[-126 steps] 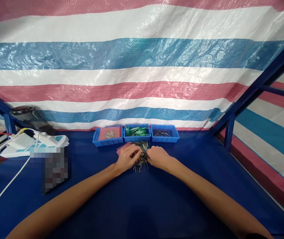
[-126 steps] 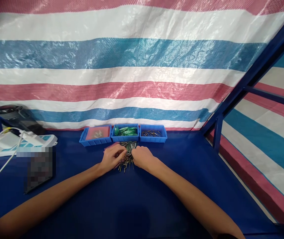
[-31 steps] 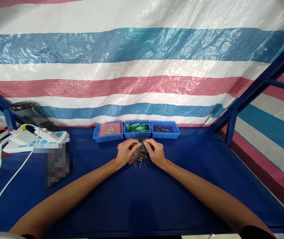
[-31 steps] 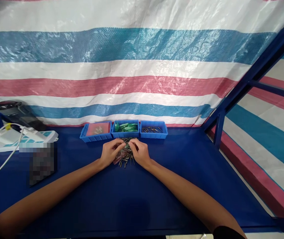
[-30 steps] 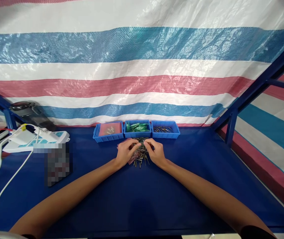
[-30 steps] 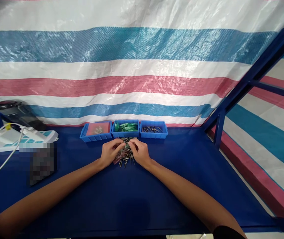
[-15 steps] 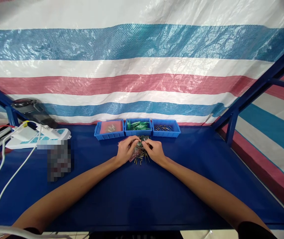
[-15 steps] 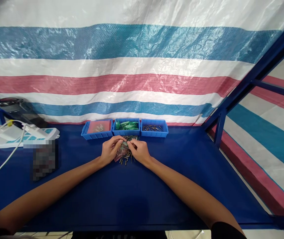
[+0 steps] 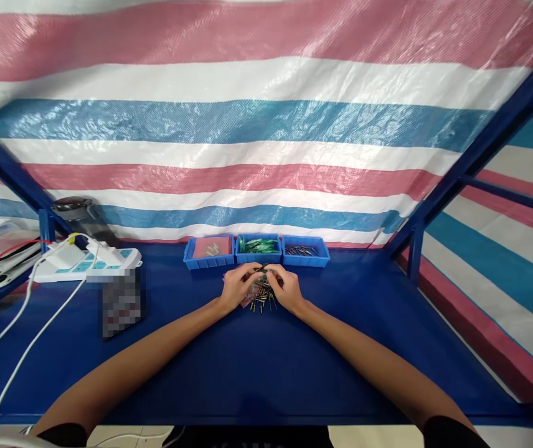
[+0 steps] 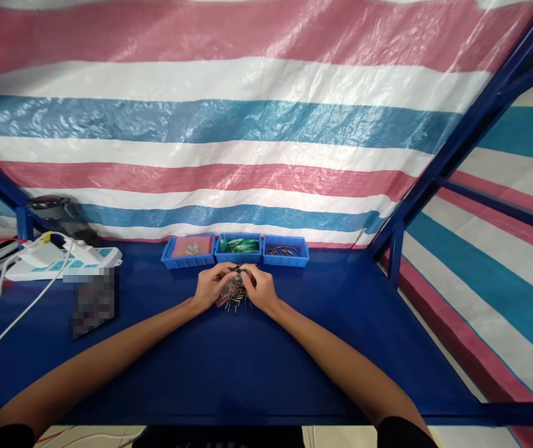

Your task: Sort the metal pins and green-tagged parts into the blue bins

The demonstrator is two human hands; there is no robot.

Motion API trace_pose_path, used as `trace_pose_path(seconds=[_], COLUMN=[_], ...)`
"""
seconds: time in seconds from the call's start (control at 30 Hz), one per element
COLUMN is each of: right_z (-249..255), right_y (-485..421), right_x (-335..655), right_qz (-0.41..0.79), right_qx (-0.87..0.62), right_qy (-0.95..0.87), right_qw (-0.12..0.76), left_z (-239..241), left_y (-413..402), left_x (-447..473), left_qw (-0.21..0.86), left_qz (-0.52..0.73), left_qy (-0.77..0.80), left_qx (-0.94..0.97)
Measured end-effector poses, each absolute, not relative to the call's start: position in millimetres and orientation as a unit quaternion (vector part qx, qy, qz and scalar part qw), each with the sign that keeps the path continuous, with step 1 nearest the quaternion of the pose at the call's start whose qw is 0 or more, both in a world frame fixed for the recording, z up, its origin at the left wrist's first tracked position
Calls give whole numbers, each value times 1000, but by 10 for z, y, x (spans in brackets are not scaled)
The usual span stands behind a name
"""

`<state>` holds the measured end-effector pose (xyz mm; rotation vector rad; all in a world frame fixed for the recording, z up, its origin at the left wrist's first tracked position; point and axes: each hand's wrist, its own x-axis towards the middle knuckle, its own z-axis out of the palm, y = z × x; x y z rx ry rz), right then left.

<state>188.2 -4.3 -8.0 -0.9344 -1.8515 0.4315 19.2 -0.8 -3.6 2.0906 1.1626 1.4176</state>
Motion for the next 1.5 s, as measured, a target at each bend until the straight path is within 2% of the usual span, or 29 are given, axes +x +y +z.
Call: trace_pose_path(seconds=[0.2,0.47,0.87,1.0,1.23,1.37,1.5], right_z=[-94,-88,-142,-121,-41,-53,-76], right_y=[-31,-27,-9,-5,-44,-49,-39], right_x=[1868,1898,1876,1868,1883,1890,1881], right_qz=[148,182,149,153,172,182,177], right_qx=[-373,-418,-396,-409,-417,-397,-348], right_qy=[-785,-740,-802,-786,-764,-765,-780], right_qw=[472,495,421,437,461,473,488], left_z=[-43,-12,-6,-16,-35,-38,-50], left_y=[-4,-5,-36,-22,6,3,0], left_x=[181,182,173,163,154,174,178], left_qw=[185,181,173,213,194,238,237], left_qz=[508,491,501,507,488,484,488], left_qy=[428,417,415,421,399,401,393], left_qx=[724,743,739,721,752,740,743])
